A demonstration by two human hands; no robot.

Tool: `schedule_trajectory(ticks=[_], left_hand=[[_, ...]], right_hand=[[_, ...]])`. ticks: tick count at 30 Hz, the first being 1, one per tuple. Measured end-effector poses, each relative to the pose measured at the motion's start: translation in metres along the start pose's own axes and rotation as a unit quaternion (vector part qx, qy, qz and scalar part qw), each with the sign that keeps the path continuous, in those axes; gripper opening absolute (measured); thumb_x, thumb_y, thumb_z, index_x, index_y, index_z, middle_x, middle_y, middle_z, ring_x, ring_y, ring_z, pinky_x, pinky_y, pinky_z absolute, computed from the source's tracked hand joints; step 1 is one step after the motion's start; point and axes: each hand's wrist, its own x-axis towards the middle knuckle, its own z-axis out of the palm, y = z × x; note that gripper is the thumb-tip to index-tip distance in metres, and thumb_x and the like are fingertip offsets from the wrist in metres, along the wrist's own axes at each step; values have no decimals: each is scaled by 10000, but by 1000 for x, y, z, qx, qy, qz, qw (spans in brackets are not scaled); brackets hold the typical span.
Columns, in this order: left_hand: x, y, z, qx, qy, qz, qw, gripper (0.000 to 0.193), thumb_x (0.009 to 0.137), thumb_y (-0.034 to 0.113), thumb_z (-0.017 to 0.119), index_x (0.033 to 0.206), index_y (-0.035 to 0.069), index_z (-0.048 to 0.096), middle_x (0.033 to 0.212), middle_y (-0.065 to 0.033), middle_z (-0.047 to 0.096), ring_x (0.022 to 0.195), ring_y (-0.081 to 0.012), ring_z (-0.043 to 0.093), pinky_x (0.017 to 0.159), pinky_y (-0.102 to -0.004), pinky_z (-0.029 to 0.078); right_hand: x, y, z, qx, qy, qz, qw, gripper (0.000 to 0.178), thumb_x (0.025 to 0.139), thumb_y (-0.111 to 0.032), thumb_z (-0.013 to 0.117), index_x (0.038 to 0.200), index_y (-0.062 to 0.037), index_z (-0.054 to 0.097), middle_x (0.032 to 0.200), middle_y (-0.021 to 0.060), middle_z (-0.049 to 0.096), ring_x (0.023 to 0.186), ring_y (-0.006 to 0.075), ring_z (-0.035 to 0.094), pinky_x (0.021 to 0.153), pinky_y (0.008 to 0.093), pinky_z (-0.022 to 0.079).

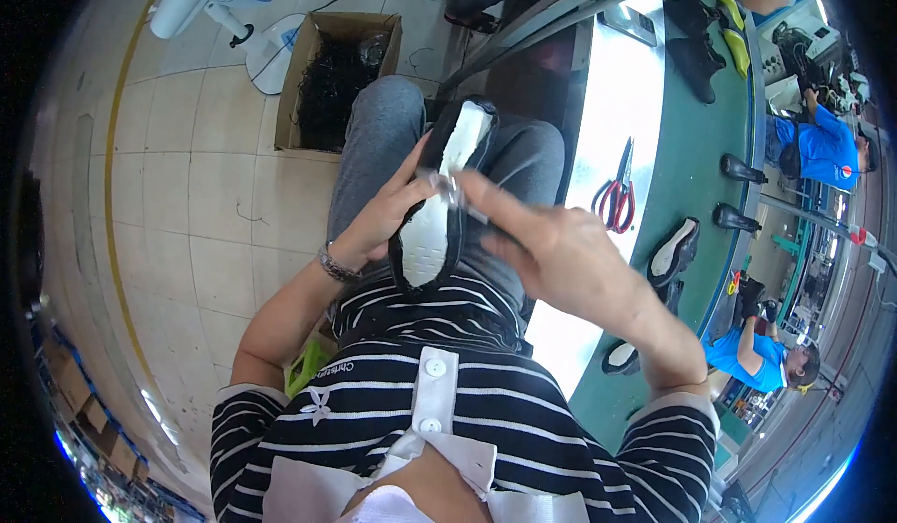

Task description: The person is using pliers and scissors to manufacture a shoe.

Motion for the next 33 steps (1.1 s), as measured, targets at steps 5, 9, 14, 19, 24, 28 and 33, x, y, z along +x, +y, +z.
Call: schedule_trajectory(ticks=[5, 9, 14, 19, 24, 28, 33], left_hand=[[2, 5, -1, 13, -6, -16, 1000, 779, 936, 278, 591, 1547, 166, 121, 1425, -111, 393, 1232, -175, 433, 1019, -312, 371], [1, 3, -5, 27, -13, 24, 999, 803, 929, 279, 606, 1549, 165, 109, 1404, -103, 412, 1193, -160, 454, 997, -303, 383], [-4, 5, -4, 11, -24, -40, 999, 839, 915, 294, 629, 1550, 158, 97, 1400, -112, 410, 1199, -168, 452, 999, -315, 385], [-5, 5, -11, -7, -33, -84, 996, 945, 865, 298, 692, 1553, 186, 54, 1436, -128, 378, 1242, -190, 436, 1030, -320, 359], [-4, 14, -8, 35, -50, -58, 996, 1042, 811, 256, 740, 1552, 199, 9, 1505, -152, 271, 1363, -253, 311, 1100, -387, 273], [-5, 9, -18, 40, -57, -76, 995, 1104, 770, 206, 769, 1550, 225, -11, 1539, -157, 204, 1428, -301, 187, 1130, -447, 209], [-4, 12, -13, 15, -80, -69, 994, 1163, 729, 172, 802, 1550, 235, -20, 1533, -153, 213, 1418, -299, 216, 1129, -424, 222]], right_hand=[[46, 38, 12, -179, -21, 51, 982, 665, 927, -170, 593, 1497, -222, 255, 787, 162, 684, 589, 333, 648, 548, 396, 512], [42, 35, 7, -134, 11, 17, 991, 661, 938, -195, 578, 1501, -266, 240, 694, 145, 648, 505, 306, 619, 511, 402, 496], [34, 43, 41, -113, 25, 21, 993, 676, 935, -197, 587, 1505, -285, 233, 612, 94, 611, 429, 222, 567, 430, 347, 432], [27, 27, 28, -159, 26, -12, 987, 674, 934, -202, 590, 1502, -282, 237, 606, 81, 609, 427, 218, 556, 423, 345, 416], [26, 23, 37, -137, -26, 36, 990, 632, 953, -209, 559, 1498, -274, 247, 602, 88, 603, 428, 206, 566, 410, 320, 417], [21, 10, 33, -112, 12, -7, 994, 615, 960, -195, 539, 1497, -240, 244, 580, 87, 596, 439, 203, 580, 412, 313, 431], [24, 16, 43, -80, -72, 86, 991, 658, 943, -182, 556, 1503, -199, 212, 592, 99, 606, 443, 254, 593, 407, 348, 440]])
